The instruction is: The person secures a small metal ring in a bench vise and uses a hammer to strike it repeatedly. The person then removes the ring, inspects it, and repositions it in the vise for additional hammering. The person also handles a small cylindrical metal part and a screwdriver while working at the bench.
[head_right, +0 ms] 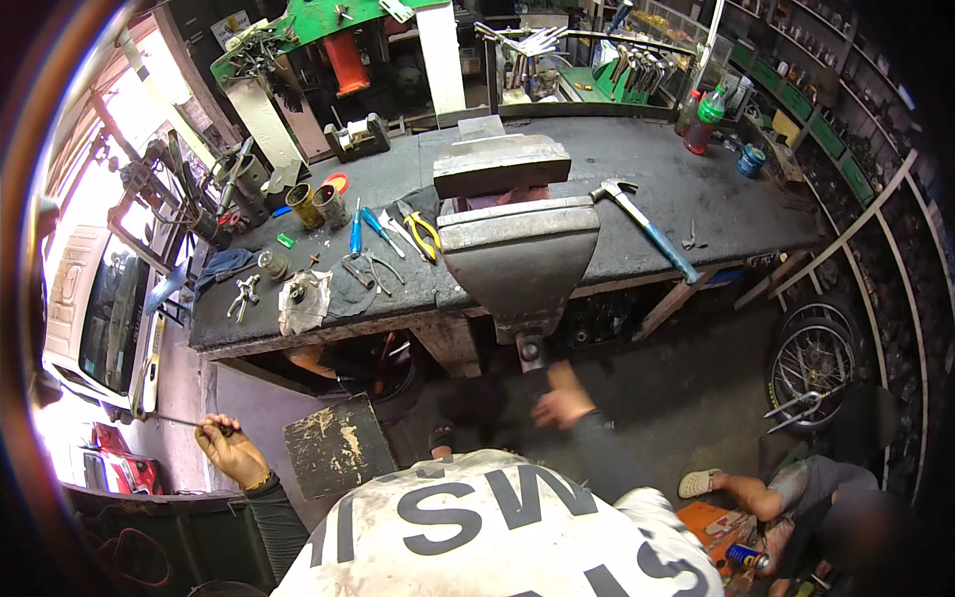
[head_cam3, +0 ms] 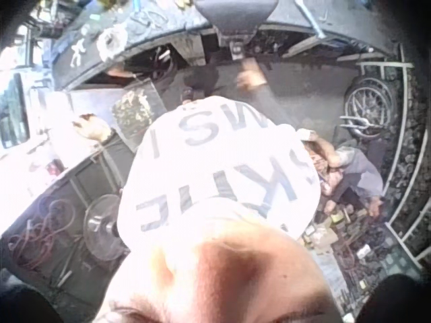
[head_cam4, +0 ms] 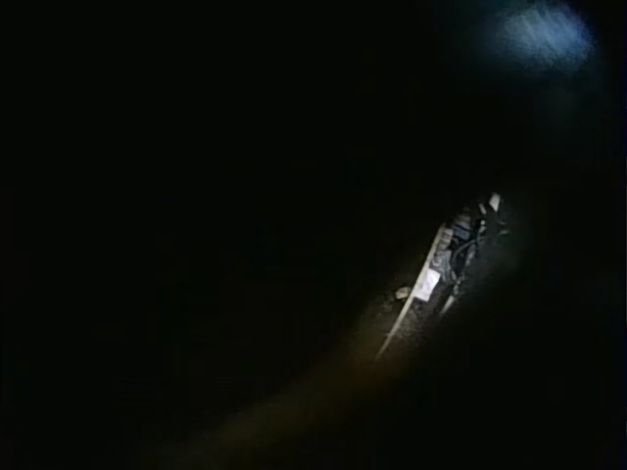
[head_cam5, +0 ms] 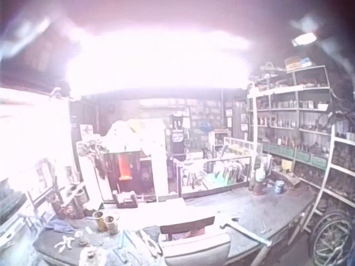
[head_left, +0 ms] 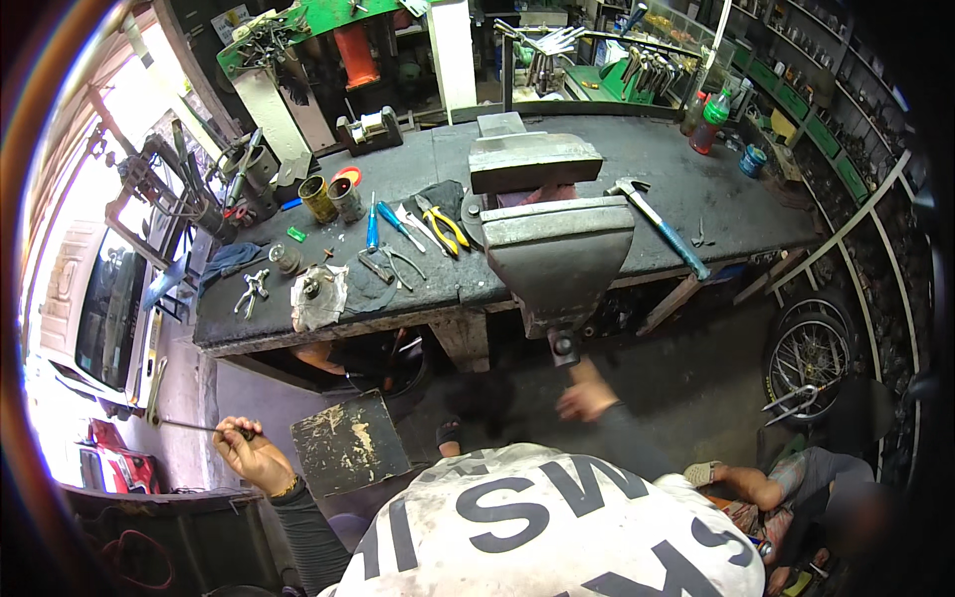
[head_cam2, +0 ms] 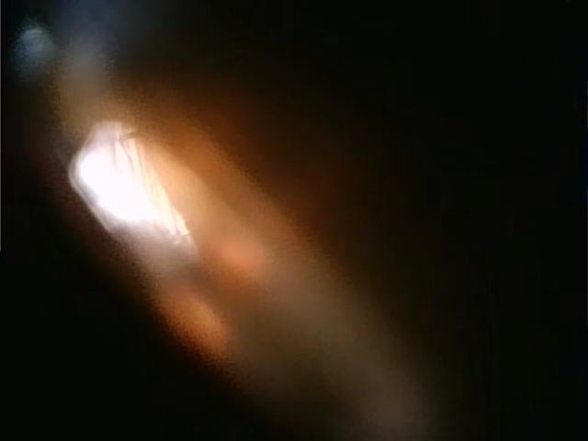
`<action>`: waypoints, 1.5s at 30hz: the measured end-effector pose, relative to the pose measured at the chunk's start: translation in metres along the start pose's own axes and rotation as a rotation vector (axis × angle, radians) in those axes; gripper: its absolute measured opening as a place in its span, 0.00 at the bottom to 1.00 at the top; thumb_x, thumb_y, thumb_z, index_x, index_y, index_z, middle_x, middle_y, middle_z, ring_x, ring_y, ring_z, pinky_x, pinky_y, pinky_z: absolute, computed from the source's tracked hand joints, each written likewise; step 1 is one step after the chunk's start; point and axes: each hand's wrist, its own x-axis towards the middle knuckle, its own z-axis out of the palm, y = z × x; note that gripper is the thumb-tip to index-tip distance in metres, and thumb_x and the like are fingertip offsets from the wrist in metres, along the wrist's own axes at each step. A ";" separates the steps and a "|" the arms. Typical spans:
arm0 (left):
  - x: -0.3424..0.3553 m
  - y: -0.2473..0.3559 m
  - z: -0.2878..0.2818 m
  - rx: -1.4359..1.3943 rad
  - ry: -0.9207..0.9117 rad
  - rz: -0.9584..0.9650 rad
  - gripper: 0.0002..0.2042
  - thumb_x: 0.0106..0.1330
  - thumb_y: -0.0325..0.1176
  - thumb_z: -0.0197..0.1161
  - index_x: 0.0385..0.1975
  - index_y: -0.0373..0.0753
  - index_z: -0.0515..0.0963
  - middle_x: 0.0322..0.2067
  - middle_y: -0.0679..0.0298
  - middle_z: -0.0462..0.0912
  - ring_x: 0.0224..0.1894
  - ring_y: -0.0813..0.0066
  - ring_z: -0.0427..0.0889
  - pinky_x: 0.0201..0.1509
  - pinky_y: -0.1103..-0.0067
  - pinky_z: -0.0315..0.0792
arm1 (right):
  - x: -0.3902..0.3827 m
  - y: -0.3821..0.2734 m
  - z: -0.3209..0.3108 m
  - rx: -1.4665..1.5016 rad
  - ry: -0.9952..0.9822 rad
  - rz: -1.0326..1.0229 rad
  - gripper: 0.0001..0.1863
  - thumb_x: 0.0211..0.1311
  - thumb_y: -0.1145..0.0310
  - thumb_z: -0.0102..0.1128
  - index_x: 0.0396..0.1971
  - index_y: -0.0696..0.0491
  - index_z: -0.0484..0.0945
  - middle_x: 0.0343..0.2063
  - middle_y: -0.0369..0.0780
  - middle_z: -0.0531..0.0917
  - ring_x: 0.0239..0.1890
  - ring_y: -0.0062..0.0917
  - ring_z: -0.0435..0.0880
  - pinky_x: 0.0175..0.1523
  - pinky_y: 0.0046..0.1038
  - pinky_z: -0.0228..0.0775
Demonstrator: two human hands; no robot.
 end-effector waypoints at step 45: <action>0.120 -0.066 -0.003 -0.058 -0.167 -0.114 0.05 0.72 0.30 0.46 0.35 0.39 0.68 0.33 0.67 0.67 0.32 0.81 0.65 0.34 0.82 0.62 | -0.100 -0.104 0.019 -0.091 0.450 -0.604 0.51 0.46 0.82 0.41 0.69 0.32 0.31 0.12 0.33 0.70 0.08 0.14 0.64 0.20 0.27 0.76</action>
